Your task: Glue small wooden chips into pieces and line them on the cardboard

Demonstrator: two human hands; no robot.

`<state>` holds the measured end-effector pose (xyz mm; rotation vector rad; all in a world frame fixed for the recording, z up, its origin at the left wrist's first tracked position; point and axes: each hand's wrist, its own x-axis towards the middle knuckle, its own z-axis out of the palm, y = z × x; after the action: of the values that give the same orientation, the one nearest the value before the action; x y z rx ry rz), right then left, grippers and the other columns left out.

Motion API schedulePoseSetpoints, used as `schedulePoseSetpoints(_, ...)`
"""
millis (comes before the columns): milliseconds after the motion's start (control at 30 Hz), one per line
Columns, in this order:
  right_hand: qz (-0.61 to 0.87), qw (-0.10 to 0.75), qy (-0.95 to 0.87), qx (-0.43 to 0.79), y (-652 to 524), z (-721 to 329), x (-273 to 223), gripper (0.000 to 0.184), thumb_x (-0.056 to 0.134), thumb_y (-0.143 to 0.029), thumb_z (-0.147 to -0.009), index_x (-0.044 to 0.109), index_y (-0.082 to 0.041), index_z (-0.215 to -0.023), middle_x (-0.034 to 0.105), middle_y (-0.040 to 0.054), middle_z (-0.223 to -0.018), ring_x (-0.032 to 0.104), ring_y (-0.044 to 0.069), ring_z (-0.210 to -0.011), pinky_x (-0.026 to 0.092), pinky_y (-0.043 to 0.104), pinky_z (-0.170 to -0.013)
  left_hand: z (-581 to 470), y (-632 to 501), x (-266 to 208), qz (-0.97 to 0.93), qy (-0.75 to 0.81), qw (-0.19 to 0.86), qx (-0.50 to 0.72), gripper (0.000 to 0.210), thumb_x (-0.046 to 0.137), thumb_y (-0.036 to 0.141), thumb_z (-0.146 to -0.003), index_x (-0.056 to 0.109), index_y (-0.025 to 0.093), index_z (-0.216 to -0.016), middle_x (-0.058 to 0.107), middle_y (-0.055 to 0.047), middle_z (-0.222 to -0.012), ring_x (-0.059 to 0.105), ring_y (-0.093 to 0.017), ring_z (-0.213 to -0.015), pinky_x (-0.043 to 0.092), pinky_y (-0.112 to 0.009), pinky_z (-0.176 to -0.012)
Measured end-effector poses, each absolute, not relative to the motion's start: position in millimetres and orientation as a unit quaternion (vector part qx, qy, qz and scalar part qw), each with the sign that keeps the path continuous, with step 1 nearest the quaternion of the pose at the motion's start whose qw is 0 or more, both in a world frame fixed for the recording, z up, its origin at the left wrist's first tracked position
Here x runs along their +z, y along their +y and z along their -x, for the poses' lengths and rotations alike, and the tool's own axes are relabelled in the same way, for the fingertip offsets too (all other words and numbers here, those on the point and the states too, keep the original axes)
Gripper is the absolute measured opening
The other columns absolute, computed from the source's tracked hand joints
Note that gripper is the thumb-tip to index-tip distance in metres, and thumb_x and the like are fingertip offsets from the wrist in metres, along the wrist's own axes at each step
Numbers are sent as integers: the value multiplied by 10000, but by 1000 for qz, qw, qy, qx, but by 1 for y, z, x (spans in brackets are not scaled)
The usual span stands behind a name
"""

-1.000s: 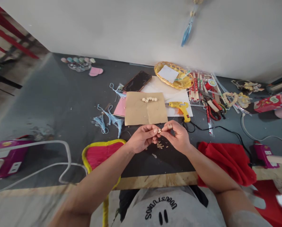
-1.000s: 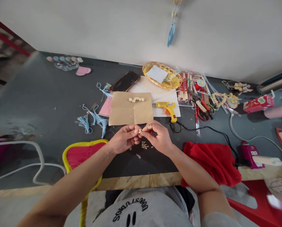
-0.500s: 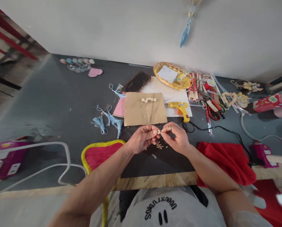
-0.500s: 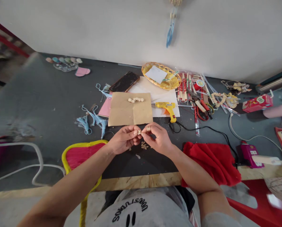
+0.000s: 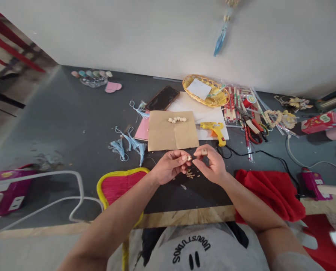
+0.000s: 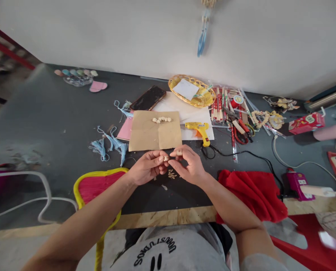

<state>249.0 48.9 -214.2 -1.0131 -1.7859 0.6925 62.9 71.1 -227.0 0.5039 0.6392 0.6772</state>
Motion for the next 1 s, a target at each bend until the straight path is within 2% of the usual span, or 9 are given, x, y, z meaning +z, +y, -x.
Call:
schedulePoseSetpoints(167,414,458,-732,290,50,-250,-220,206,660,-298,-880,622,-222,-1068,645,74,-1015,624,154,-816,552,298,-691,-62,70,-228,-234,293,870,321,261,867,302,-672,742,111,-799,647,-21,-644,562,-71,-515,496,-192,-527)
schedulePoseSetpoints(367,404,453,-748,269,50,-248,-217,132,662,-236,-878,653,-225,-1010,657,68,-981,643,178,-927,562,342,-825,-64,68,-228,-239,300,868,314,264,881,316,-649,749,113,-754,629,-12,-611,564,-72,-520,482,-184,-530)
schedulePoseSetpoints(533,407,442,-774,199,52,-255,-214,151,636,-210,-881,652,-242,-1028,668,66,-984,639,189,-919,561,363,-816,-66,69,-229,-246,324,846,344,299,864,318,-674,756,140,-887,667,-17,-686,571,-71,-527,470,-181,-533)
schedulePoseSetpoints(700,406,404,-813,101,55,-260,-213,168,650,-188,-847,659,-257,-999,678,67,-971,626,216,-906,556,409,-810,-67,69,-229,-275,335,830,350,265,848,320,-693,740,128,-839,693,-35,-718,569,-75,-542,452,-185,-541)
schedulePoseSetpoints(833,402,391,-823,94,55,-259,-214,179,644,-196,-856,652,-258,-1023,677,73,-987,629,220,-917,562,409,-803,-67,69,-229,-305,339,822,342,255,837,336,-705,741,119,-798,668,-25,-672,561,-76,-548,433,-185,-544)
schedulePoseSetpoints(1000,384,406,-824,96,55,-259,-215,168,646,-192,-874,643,-236,-1036,679,78,-967,630,205,-900,572,384,-787,-65,69,-228,-314,328,827,331,277,837,365,-698,752,124,-807,685,-36,-712,570,-82,-561,451,-201,-565)
